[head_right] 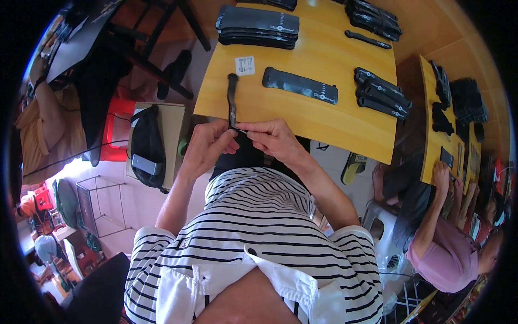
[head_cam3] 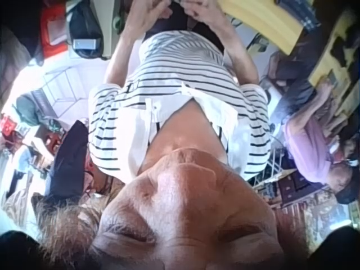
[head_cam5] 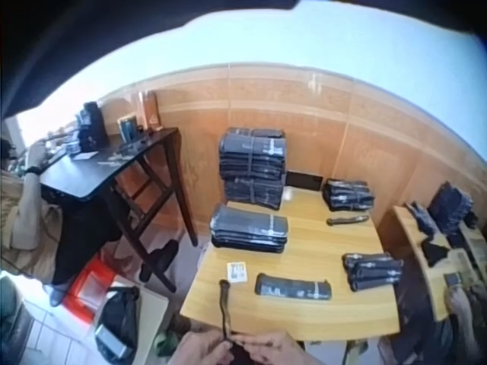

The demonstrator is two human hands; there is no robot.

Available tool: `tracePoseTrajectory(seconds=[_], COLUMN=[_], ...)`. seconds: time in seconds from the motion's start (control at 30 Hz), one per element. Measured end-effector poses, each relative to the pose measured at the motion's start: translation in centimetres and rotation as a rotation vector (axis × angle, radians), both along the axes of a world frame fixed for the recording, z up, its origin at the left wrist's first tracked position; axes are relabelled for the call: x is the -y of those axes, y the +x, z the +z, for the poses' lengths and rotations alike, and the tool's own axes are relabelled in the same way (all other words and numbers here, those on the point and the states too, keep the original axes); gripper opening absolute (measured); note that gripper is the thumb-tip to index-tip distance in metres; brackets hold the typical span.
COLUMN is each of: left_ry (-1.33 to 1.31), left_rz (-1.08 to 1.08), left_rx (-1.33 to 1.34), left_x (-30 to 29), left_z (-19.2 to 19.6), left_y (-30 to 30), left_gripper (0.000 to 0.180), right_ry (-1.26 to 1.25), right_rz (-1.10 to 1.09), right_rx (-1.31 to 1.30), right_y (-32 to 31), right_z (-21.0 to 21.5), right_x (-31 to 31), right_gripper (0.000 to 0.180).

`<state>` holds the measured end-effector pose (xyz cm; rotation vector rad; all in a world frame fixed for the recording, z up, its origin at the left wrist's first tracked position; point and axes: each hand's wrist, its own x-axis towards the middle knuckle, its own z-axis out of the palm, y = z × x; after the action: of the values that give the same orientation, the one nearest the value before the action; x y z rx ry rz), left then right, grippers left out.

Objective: Assembling small metal hardware components onto leather watch-style straps.

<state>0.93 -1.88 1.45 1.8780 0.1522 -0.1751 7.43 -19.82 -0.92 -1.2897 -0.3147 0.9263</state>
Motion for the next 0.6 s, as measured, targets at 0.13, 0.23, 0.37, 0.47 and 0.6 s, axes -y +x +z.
tracePoseTrajectory(seconds=[0.13,0.23,0.37,0.47,0.6], left_ry=[-0.041,0.027,0.119,0.200,0.152], left_rz=[0.090,0.178,0.168,0.108,-0.009], left_rx=[-0.037,-0.024,0.021,0.077,0.087], left_x=[0.2,0.6,0.8,0.5,0.3], left_z=[0.7,0.6,1.8,2.4,3.9], left_y=[-0.2,-0.5,-1.1,-1.6,-2.0], left_gripper=[0.022,0.021,0.018,0.016,0.017], right_ry=[0.020,0.026,-0.027,-0.025,-0.041], right_rz=[0.002,-0.041,-0.083,-0.115,0.031], right_rx=[-0.194,-0.034,0.444,0.518,0.928], right_y=[0.0,-0.7,-0.8,-0.4,0.0], right_z=[0.5,0.5,0.8,1.7,2.3], right_x=[0.1,-0.5,-1.5,-2.2,-1.8], right_gripper=[0.028,0.029,0.020,0.012,0.008])
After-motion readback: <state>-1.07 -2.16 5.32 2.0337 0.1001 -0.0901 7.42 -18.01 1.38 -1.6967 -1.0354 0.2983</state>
